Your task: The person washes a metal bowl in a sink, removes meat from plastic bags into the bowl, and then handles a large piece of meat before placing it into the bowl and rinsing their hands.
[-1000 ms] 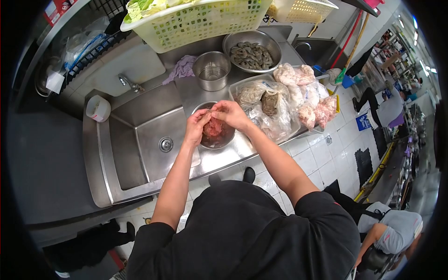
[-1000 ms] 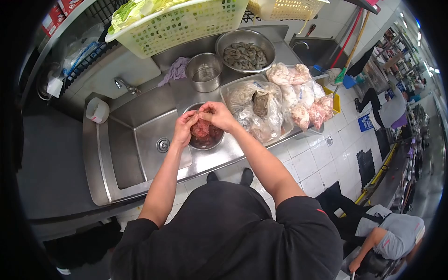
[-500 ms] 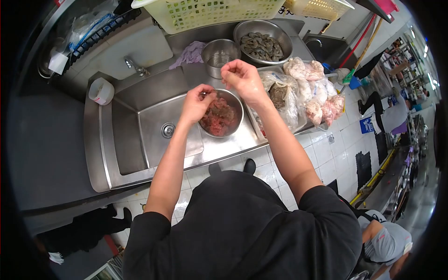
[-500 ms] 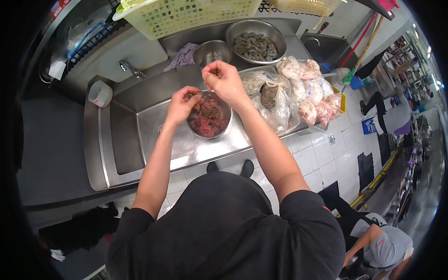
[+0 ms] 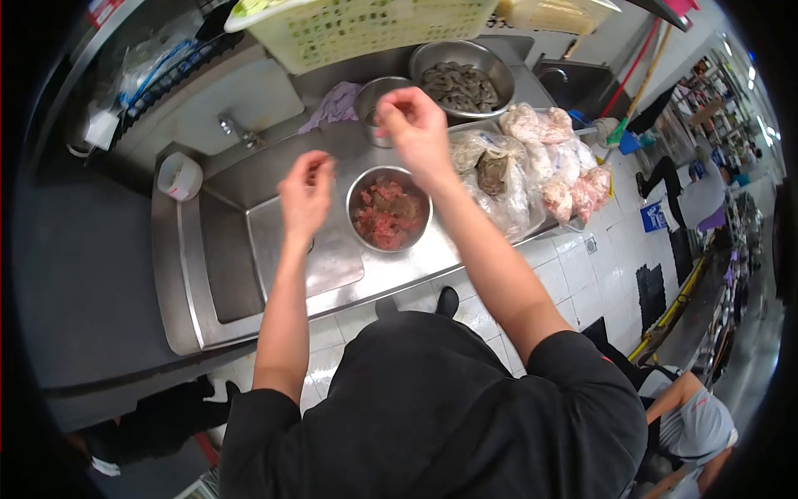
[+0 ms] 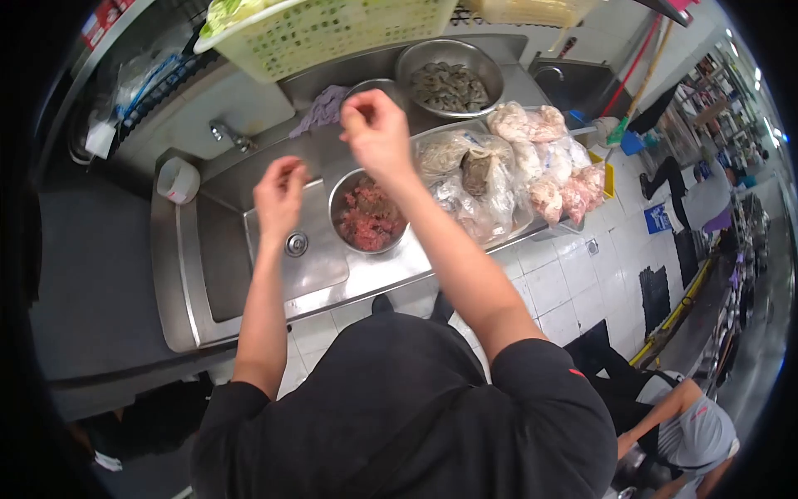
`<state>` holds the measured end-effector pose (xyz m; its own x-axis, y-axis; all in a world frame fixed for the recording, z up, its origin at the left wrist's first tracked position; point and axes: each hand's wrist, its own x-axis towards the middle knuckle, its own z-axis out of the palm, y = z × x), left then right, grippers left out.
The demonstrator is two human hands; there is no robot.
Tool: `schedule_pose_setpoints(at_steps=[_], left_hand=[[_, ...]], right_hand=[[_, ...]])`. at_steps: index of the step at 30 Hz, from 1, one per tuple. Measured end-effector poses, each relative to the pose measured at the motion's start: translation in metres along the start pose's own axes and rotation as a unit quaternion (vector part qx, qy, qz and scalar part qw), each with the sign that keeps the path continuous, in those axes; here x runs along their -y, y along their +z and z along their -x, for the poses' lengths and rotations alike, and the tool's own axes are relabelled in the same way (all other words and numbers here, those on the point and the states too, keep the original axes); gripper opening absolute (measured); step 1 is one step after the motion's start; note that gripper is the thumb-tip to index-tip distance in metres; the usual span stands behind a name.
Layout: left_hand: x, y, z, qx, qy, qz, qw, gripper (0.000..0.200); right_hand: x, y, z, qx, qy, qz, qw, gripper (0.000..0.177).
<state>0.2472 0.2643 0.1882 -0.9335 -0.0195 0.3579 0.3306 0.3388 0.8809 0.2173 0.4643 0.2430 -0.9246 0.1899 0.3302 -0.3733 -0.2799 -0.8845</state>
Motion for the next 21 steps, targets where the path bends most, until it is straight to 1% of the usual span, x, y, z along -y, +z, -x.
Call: schedule_pose_setpoints(at_steps=[1, 2, 3, 4, 5, 6, 7, 8, 9, 10, 11, 12, 13, 14, 16, 18, 19, 20, 21], left_hand=[[0.006, -0.008, -0.002, -0.045, 0.048, -0.033, 0.997, 0.017], [0.016, -0.017, -0.006, -0.090, 0.096, -0.061, 0.989, 0.017], [0.032, -0.022, -0.010, -0.095, 0.080, -0.073, 0.990, 0.020], [0.058, -0.030, -0.012, -0.102, 0.059, -0.088, 0.989, 0.022], [0.117, -0.051, -0.013, -0.032, -0.002, -0.174, 0.984, 0.031], [0.158, -0.065, -0.014, 0.040, -0.060, -0.261, 0.963, 0.040], [0.144, -0.065, -0.004, 0.128, -0.192, -0.427, 0.874, 0.049], [0.135, -0.070, 0.010, 0.132, -0.245, -0.463, 0.841, 0.057], [0.125, -0.075, 0.023, 0.141, -0.297, -0.498, 0.803, 0.064], [0.125, -0.084, 0.042, 0.076, -0.297, -0.420, 0.854, 0.070], [0.118, -0.084, 0.048, 0.081, -0.302, -0.420, 0.852, 0.070], [0.106, -0.081, 0.055, 0.087, -0.289, -0.455, 0.838, 0.066], [0.098, -0.075, 0.058, 0.091, -0.273, -0.488, 0.824, 0.063], [0.098, -0.066, 0.057, 0.088, -0.273, -0.487, 0.825, 0.063], [0.098, -0.042, 0.059, 0.037, -0.110, -0.434, 0.893, 0.052], [0.074, 0.002, 0.049, 0.002, 0.023, -0.327, 0.945, 0.038], [0.053, 0.028, 0.042, 0.014, 0.059, -0.285, 0.957, 0.034], [0.030, 0.056, 0.035, 0.026, 0.095, -0.242, 0.965, 0.030], [0.010, 0.082, 0.029, 0.076, 0.095, -0.187, 0.975, 0.028]], right_hand=[[0.001, 0.011, -0.003, -0.011, -0.036, 0.008, 0.999, 0.006], [-0.019, 0.023, -0.007, -0.051, -0.108, 0.101, 0.988, 0.005], [-0.027, 0.040, -0.001, -0.099, -0.206, 0.213, 0.950, 0.004], [-0.072, 0.049, 0.000, -0.051, -0.241, 0.236, 0.940, 0.010], [-0.122, 0.045, -0.004, 0.141, -0.250, 0.283, 0.915, 0.022], [-0.152, 0.035, 0.001, 0.301, -0.178, 0.398, 0.848, 0.028], [-0.131, 0.029, 0.009, 0.243, -0.133, 0.416, 0.866, 0.029], [-0.109, 0.023, 0.017, 0.184, -0.085, 0.426, 0.882, 0.030], [-0.092, -0.004, 0.010, 0.166, -0.070, 0.351, 0.919, 0.030], [-0.084, -0.035, 0.008, 0.198, -0.080, 0.392, 0.895, 0.028], [-0.063, -0.066, 0.009, 0.224, 0.032, 0.436, 0.871, 0.024], [-0.059, -0.099, 0.008, 0.238, 0.100, 0.547, 0.797, 0.025], [-0.061, -0.137, 0.009, 0.229, 0.113, 0.595, 0.762, 0.026], [-0.040, -0.163, 0.008, 0.268, 0.200, 0.667, 0.666, 0.035], [-0.025, -0.209, 0.019, 0.216, 0.134, 0.772, 0.582, 0.045], [-0.055, -0.280, 0.011, 0.189, 0.032, 0.809, 0.556, 0.052], [-0.049, -0.291, 0.009, 0.193, 0.028, 0.807, 0.557, 0.052], [-0.042, -0.298, 0.004, 0.155, 0.029, 0.785, 0.599, 0.052], [-0.035, -0.302, -0.002, 0.118, 0.031, 0.760, 0.639, 0.051]])
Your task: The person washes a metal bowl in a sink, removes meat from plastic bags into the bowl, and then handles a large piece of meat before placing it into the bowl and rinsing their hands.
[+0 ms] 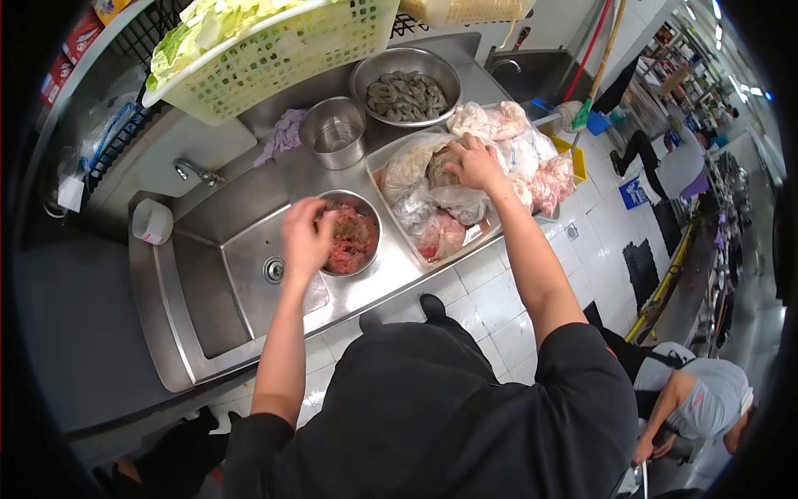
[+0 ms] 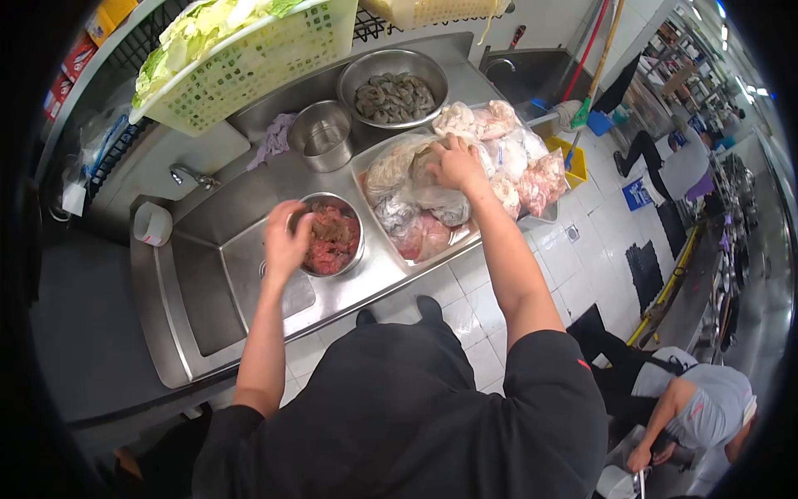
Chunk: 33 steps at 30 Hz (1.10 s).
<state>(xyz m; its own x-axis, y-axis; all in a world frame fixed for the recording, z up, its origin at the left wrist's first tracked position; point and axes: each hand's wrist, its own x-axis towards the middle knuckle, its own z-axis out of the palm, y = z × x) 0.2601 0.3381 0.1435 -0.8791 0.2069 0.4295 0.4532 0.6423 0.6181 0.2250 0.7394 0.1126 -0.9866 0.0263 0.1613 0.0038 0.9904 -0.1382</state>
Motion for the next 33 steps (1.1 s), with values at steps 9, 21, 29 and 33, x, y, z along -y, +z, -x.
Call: schedule_pose_setpoints(at_steps=[9, 21, 29, 33], left_hand=[[-0.093, 0.201, -0.015, 0.131, 0.078, 0.055, 0.987, 0.037], [-0.130, 0.206, 0.043, 0.255, -0.054, 0.093, 0.961, 0.037], [-0.141, 0.197, -0.006, 0.073, -0.172, 0.191, 0.964, 0.059], [-0.159, 0.215, -0.022, 0.145, -0.191, 0.158, 0.958, 0.095]], right_hand=[[0.020, -0.018, -0.055, 0.139, -0.020, 0.050, 0.989, 0.031], [-0.043, 0.015, -0.085, 0.082, -0.197, -0.211, 0.954, 0.017], [-0.036, -0.026, -0.021, 0.129, -0.025, -0.612, 0.780, 0.032], [-0.059, -0.039, -0.005, 0.146, -0.008, -0.659, 0.737, 0.031]])
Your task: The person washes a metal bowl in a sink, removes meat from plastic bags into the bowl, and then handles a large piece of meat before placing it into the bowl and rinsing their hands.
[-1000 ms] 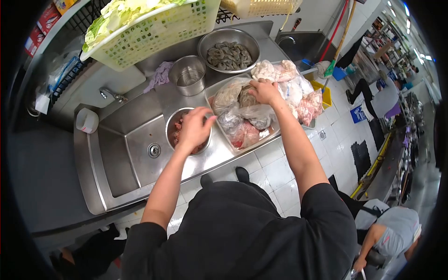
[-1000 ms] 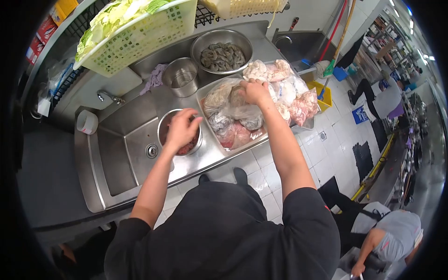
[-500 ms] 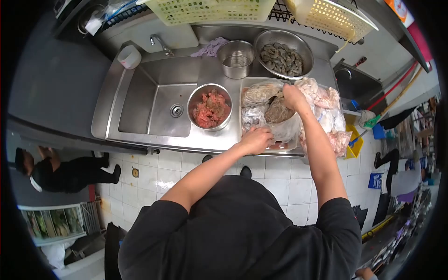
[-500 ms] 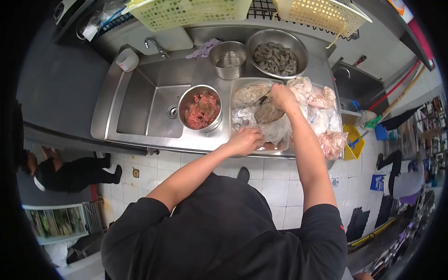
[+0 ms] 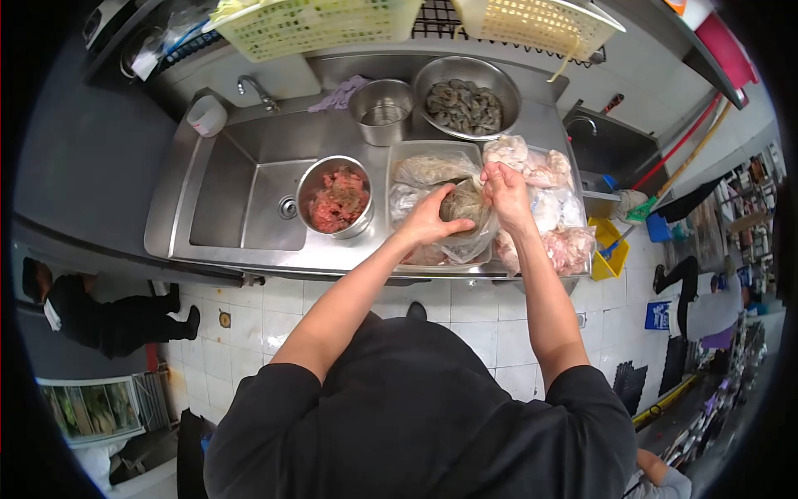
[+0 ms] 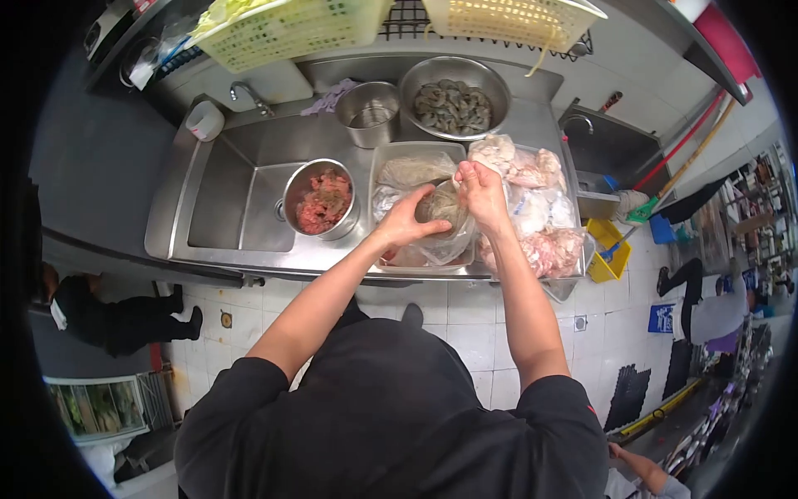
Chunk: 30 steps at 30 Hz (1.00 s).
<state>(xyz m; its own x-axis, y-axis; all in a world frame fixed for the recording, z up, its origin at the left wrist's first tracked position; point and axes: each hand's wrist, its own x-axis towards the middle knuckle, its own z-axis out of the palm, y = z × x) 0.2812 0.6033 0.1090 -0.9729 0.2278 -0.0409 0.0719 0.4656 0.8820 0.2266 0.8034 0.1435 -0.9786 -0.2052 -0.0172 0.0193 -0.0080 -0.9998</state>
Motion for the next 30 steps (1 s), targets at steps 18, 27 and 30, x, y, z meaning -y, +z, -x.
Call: schedule_pose_setpoints(at_steps=[18, 27, 30], left_hand=[[0.036, -0.011, -0.055, -0.039, -0.062, -0.010, 0.997, 0.105], [0.057, -0.022, -0.054, -0.017, -0.140, 0.513, 0.847, 0.066], [0.066, -0.028, -0.039, -0.074, -0.096, 0.538, 0.834, 0.064]], right_hand=[[-0.017, -0.015, 0.003, 0.068, -0.110, 0.528, 0.839, 0.060], [-0.042, -0.041, 0.009, 0.087, -0.085, 0.631, 0.766, 0.016], [-0.014, -0.033, 0.009, 0.031, -0.121, 0.488, 0.864, 0.020]])
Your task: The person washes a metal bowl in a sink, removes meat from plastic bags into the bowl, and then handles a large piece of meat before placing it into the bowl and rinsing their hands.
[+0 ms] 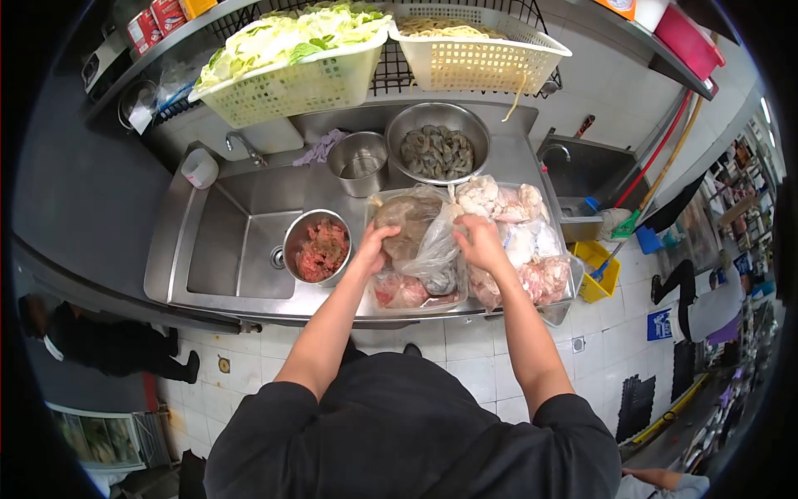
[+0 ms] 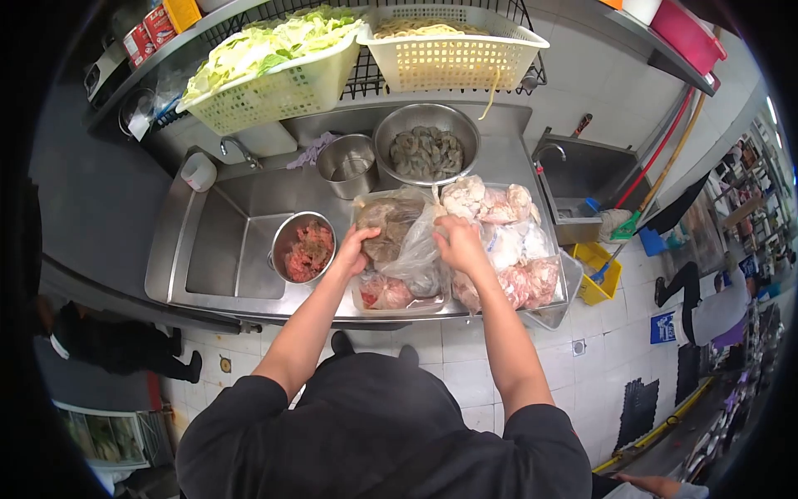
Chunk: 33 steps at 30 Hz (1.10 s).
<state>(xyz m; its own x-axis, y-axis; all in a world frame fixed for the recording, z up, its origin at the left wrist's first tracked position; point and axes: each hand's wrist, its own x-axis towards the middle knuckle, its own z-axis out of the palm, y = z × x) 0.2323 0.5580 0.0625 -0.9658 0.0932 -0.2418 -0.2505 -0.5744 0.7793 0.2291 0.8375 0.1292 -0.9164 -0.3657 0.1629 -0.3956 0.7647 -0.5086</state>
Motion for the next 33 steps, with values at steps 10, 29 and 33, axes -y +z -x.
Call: schedule_pose_setpoints(at_steps=[10, 29, 33], left_hand=[[-0.097, -0.005, 0.052, 0.136, 0.055, -0.080, 0.986, 0.075], [-0.039, -0.042, 0.021, 0.118, -0.034, -0.391, 0.912, 0.082], [-0.044, -0.026, 0.036, 0.134, 0.038, -0.380, 0.915, 0.068]], right_hand=[[0.061, -0.014, -0.047, -0.040, -0.126, -0.169, 0.977, 0.044], [0.015, 0.083, -0.039, 0.144, 0.067, -0.287, 0.945, 0.085], [0.040, 0.062, -0.026, 0.131, 0.089, -0.314, 0.936, 0.075]])
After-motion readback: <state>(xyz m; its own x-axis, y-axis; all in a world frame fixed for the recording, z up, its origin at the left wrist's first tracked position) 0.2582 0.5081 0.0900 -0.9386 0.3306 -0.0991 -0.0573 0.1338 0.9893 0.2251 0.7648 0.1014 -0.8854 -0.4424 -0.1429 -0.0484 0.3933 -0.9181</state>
